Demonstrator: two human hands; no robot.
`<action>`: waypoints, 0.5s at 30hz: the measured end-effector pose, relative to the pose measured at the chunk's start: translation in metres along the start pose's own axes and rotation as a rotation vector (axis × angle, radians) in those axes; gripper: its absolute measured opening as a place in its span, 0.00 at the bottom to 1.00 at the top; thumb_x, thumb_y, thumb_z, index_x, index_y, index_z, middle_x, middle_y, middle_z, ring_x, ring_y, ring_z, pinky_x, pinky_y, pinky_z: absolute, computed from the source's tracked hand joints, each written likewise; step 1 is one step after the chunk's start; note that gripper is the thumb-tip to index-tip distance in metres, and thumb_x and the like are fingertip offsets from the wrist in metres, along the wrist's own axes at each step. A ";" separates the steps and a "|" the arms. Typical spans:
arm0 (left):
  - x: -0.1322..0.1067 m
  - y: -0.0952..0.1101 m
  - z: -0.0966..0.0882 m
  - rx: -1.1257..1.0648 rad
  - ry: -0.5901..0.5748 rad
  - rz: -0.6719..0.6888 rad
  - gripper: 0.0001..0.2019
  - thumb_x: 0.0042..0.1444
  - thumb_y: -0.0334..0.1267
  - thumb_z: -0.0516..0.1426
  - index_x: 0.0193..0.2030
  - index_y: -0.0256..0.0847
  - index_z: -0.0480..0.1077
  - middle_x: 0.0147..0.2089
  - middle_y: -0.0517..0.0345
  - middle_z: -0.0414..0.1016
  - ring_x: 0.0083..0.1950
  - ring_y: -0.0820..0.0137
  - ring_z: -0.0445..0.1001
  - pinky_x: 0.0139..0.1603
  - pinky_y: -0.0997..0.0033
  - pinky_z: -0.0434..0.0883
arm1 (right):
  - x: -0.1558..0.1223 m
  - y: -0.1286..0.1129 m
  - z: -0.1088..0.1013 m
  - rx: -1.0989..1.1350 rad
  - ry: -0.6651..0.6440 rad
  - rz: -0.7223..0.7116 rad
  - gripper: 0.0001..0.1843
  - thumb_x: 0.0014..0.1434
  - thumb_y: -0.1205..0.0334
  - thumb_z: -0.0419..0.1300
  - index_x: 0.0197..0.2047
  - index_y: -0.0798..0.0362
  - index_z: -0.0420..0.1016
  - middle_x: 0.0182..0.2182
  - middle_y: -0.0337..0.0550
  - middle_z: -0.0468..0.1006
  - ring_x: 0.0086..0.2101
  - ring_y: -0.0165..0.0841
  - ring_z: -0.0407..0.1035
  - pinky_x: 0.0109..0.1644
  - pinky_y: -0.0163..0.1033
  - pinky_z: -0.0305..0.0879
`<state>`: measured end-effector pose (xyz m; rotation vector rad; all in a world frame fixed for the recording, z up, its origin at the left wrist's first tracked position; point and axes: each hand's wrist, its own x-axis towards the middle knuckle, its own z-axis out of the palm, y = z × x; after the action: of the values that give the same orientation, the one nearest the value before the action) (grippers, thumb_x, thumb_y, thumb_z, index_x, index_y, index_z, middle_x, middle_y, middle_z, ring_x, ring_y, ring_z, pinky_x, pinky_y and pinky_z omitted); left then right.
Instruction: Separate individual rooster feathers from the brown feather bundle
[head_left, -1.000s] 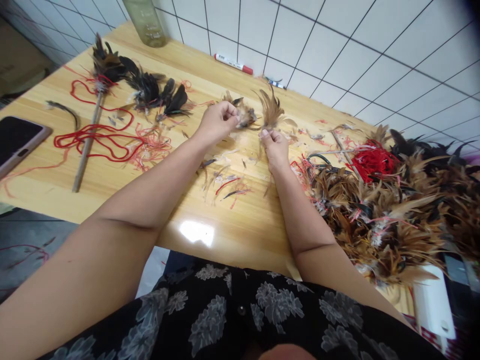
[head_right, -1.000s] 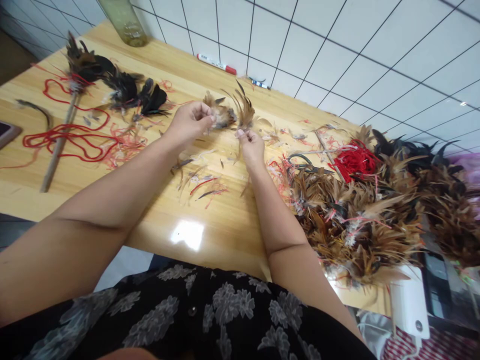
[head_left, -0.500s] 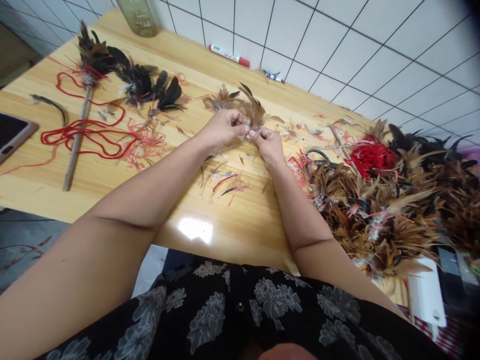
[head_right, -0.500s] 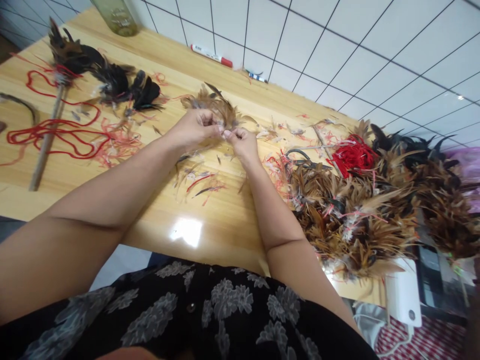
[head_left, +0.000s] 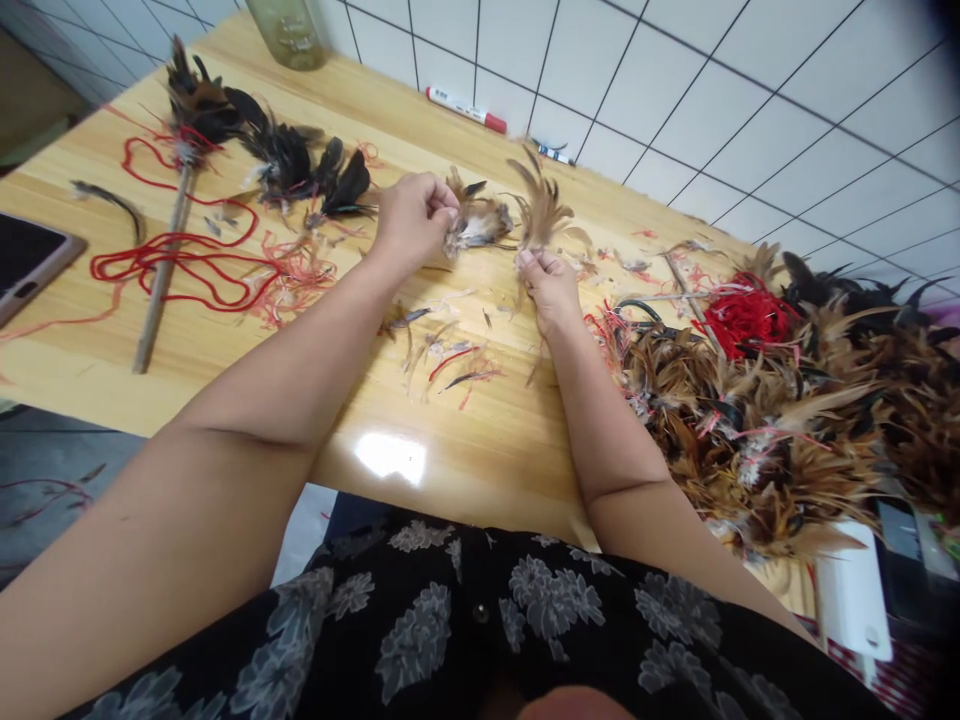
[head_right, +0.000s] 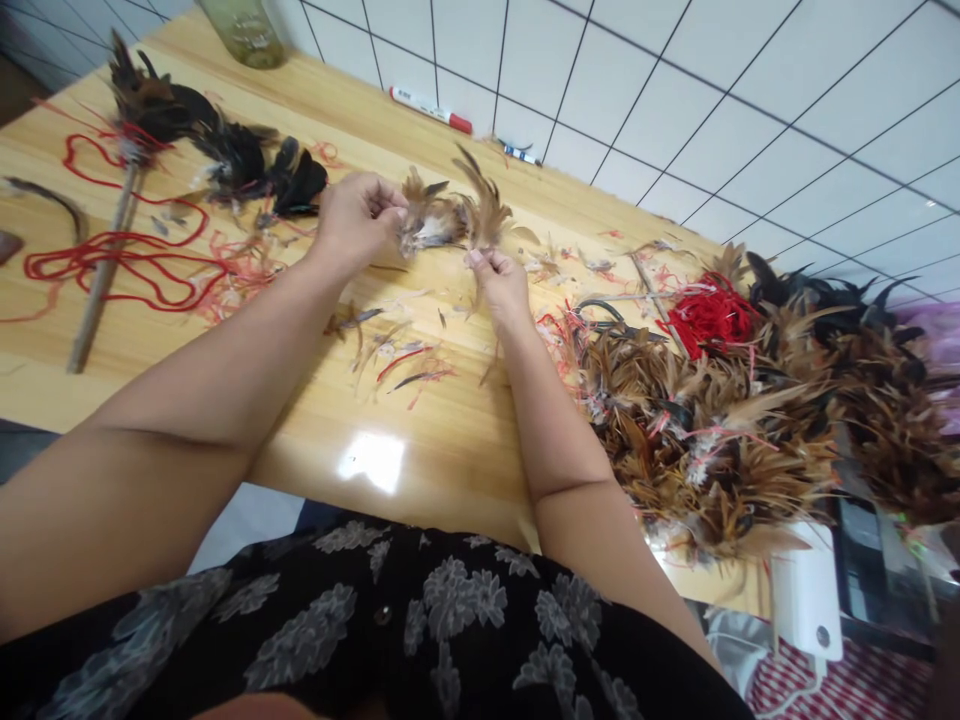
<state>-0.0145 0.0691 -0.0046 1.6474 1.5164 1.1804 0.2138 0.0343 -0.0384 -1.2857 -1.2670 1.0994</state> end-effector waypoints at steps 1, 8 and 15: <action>0.003 -0.005 -0.003 0.056 0.014 0.017 0.12 0.67 0.23 0.68 0.38 0.44 0.76 0.38 0.61 0.78 0.50 0.66 0.71 0.63 0.59 0.69 | 0.001 -0.001 -0.001 0.030 0.024 0.035 0.35 0.65 0.30 0.82 0.31 0.48 0.71 0.25 0.29 0.64 0.28 0.26 0.56 0.34 0.35 0.56; -0.009 -0.006 0.012 0.233 -0.145 0.138 0.04 0.69 0.39 0.71 0.43 0.49 0.82 0.52 0.46 0.84 0.74 0.45 0.71 0.84 0.46 0.63 | 0.000 -0.008 0.000 0.154 0.103 0.156 0.37 0.63 0.25 0.81 0.34 0.48 0.73 0.25 0.29 0.65 0.27 0.25 0.55 0.31 0.33 0.52; -0.017 0.007 0.021 0.214 -0.147 0.062 0.07 0.75 0.44 0.67 0.43 0.49 0.81 0.50 0.42 0.81 0.78 0.44 0.60 0.86 0.47 0.56 | 0.000 0.000 0.002 0.050 0.080 0.062 0.34 0.67 0.30 0.79 0.32 0.48 0.73 0.27 0.33 0.67 0.34 0.30 0.64 0.40 0.36 0.64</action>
<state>0.0079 0.0541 -0.0112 1.8895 1.5507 0.9309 0.2114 0.0340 -0.0387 -1.3258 -1.1401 1.1050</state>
